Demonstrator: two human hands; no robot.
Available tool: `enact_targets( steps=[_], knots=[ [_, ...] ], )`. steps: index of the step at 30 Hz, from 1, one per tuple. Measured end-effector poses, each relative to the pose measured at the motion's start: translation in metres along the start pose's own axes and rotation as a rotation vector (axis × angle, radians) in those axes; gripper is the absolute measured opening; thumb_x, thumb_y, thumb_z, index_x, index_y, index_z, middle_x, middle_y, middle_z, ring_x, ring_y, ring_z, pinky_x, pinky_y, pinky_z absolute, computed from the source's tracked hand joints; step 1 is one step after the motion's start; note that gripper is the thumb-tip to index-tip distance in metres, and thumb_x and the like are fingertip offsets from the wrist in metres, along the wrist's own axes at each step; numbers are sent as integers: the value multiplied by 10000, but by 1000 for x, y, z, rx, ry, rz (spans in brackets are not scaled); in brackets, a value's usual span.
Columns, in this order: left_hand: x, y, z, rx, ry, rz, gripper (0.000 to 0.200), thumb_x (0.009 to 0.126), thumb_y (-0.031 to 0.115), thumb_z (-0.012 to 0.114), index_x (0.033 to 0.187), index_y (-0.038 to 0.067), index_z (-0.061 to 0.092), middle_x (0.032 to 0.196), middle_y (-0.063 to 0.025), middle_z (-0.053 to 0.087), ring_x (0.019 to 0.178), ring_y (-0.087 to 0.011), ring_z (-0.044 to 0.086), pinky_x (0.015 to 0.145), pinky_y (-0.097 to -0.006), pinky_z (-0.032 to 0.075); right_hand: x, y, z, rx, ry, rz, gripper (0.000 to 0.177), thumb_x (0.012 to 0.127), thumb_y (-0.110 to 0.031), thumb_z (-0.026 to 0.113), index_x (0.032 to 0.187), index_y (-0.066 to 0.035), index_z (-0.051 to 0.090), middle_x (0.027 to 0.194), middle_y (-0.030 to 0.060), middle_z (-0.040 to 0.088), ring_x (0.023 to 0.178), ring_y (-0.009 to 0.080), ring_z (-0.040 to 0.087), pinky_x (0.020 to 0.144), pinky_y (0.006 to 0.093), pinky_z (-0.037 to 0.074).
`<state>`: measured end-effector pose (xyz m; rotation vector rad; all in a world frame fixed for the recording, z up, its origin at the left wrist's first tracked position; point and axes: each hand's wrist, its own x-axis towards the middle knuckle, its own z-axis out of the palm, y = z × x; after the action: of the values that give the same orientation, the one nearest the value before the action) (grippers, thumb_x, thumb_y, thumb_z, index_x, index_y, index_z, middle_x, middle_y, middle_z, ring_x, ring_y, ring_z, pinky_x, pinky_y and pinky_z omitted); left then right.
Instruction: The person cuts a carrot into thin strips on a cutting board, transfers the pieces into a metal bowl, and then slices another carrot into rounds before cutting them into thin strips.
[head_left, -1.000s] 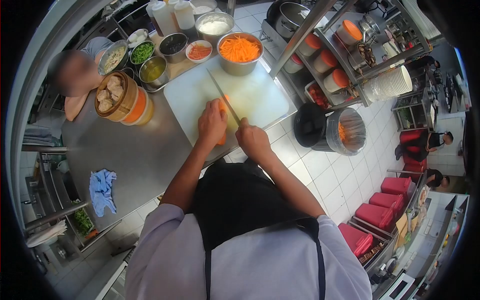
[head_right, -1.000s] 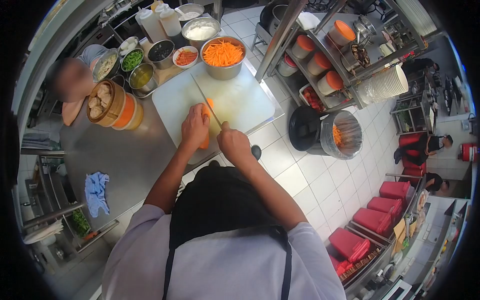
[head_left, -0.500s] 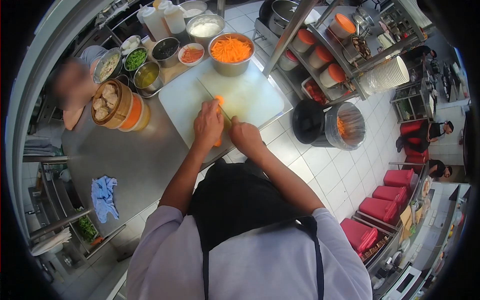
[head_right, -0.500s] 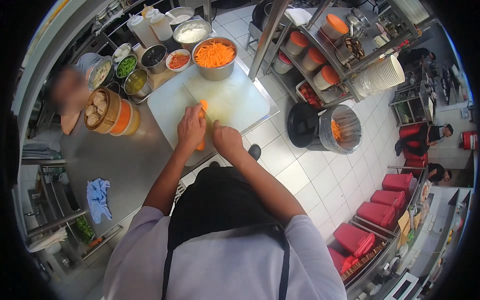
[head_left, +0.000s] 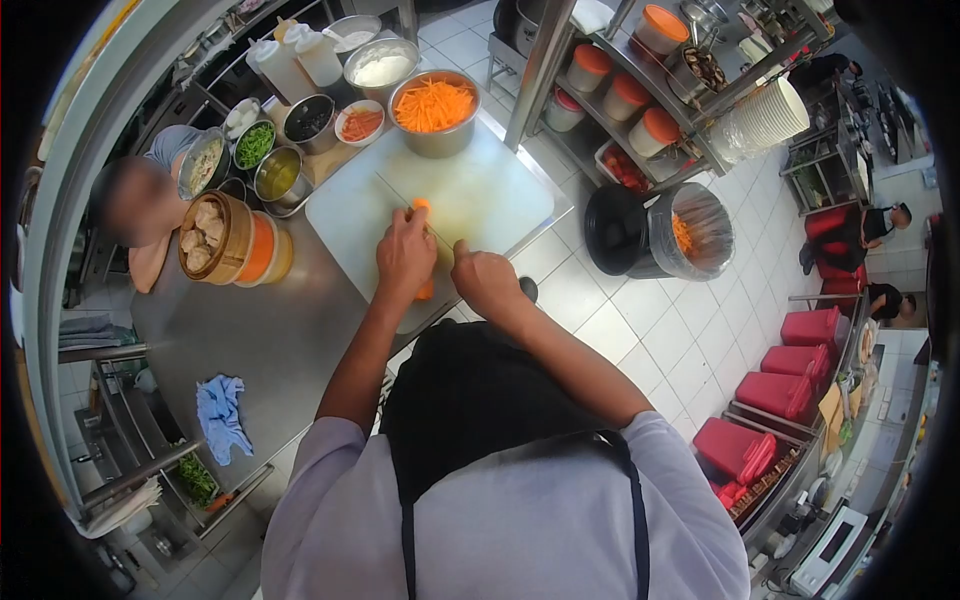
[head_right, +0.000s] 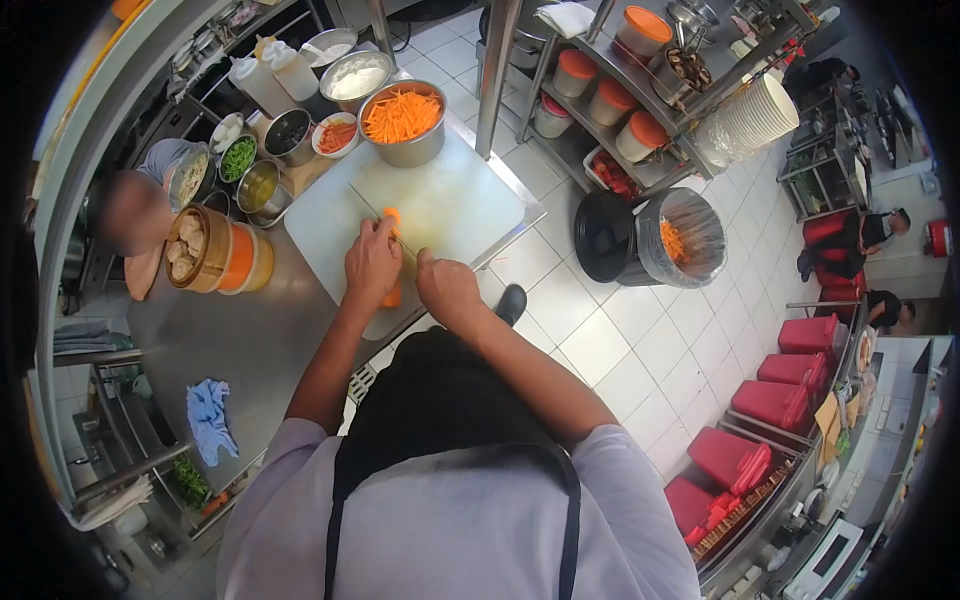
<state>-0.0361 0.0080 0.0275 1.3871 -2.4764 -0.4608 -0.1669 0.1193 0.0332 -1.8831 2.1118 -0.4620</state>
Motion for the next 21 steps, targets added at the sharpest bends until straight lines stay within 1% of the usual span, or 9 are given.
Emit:
enact_targets(
  steps=[1, 4, 7, 10, 13, 16, 18, 19, 21],
  knots=[
    [0, 1, -1, -6, 5, 1, 550, 902, 138, 672, 1433, 127, 530, 1160, -194, 598, 978, -395, 689, 813, -500, 580, 0, 0, -2, 2, -20, 12, 135, 906, -79, 570, 995, 24, 561, 697, 222, 697, 653, 402, 720, 591, 505, 570],
    [-1, 14, -17, -81, -28, -92, 702, 903, 127, 683, 1547, 102, 404, 1175, -202, 603, 992, -405, 688, 824, -505, 581, 1, -2, -13, 29, -47, 40, 121, 927, -83, 569, 990, 20, 568, 733, 229, 713, 690, 400, 737, 626, 497, 587],
    [-2, 17, -14, -79, 62, -131, 773, 899, 121, 703, 1568, 57, 322, 1223, -221, 592, 1043, -416, 672, 863, -501, 571, 6, -3, -21, 95, -9, 40, 144, 924, -101, 578, 986, 28, 567, 731, 235, 708, 686, 408, 731, 625, 508, 583],
    [-5, 10, -12, -127, 175, -69, 721, 893, 117, 719, 1524, 28, 381, 1283, -235, 572, 1143, -425, 628, 950, -496, 541, 10, 1, -17, 133, 27, 9, 151, 921, -107, 581, 983, 30, 568, 722, 232, 703, 675, 410, 726, 620, 511, 581],
    [-3, 3, -5, -106, 399, 22, 553, 890, 72, 702, 1413, 26, 529, 1352, -220, 555, 1224, -411, 581, 1030, -494, 495, 12, 5, -6, 111, 16, -8, 130, 919, -89, 573, 982, 25, 571, 718, 223, 703, 665, 405, 726, 613, 505, 580],
    [0, -6, -21, 2, 352, 192, 397, 871, 18, 678, 1267, 20, 653, 1365, -187, 566, 1247, -392, 566, 1061, -497, 473, 12, 7, 5, 51, -28, 6, 113, 915, -72, 565, 983, 19, 573, 718, 217, 706, 664, 400, 728, 613, 499, 580],
    [7, -10, -32, 35, 323, 256, 366, 856, 1, 671, 1221, 22, 681, 1349, -172, 579, 1250, -381, 567, 1054, -493, 474, 10, 6, 6, 41, -19, 3, 106, 912, -63, 562, 983, 16, 574, 718, 215, 707, 665, 397, 730, 613, 496, 580],
    [11, -13, -36, 52, 309, 288, 352, 849, -8, 667, 1198, 24, 695, 1340, -164, 585, 1251, -376, 567, 1051, -491, 475, 10, 6, 6, 54, -27, 7, 122, 924, -75, 553, 1001, 19, 570, 720, 222, 703, 671, 411, 722, 616, 515, 568],
    [20, -18, -41, 73, 291, 345, 367, 840, -1, 672, 1203, 39, 698, 1317, -168, 593, 1249, -375, 565, 1048, -488, 475, 12, 6, 4, 82, -38, 19, 154, 948, -98, 536, 1038, 25, 561, 723, 236, 695, 685, 438, 705, 622, 553, 546]
  ],
)
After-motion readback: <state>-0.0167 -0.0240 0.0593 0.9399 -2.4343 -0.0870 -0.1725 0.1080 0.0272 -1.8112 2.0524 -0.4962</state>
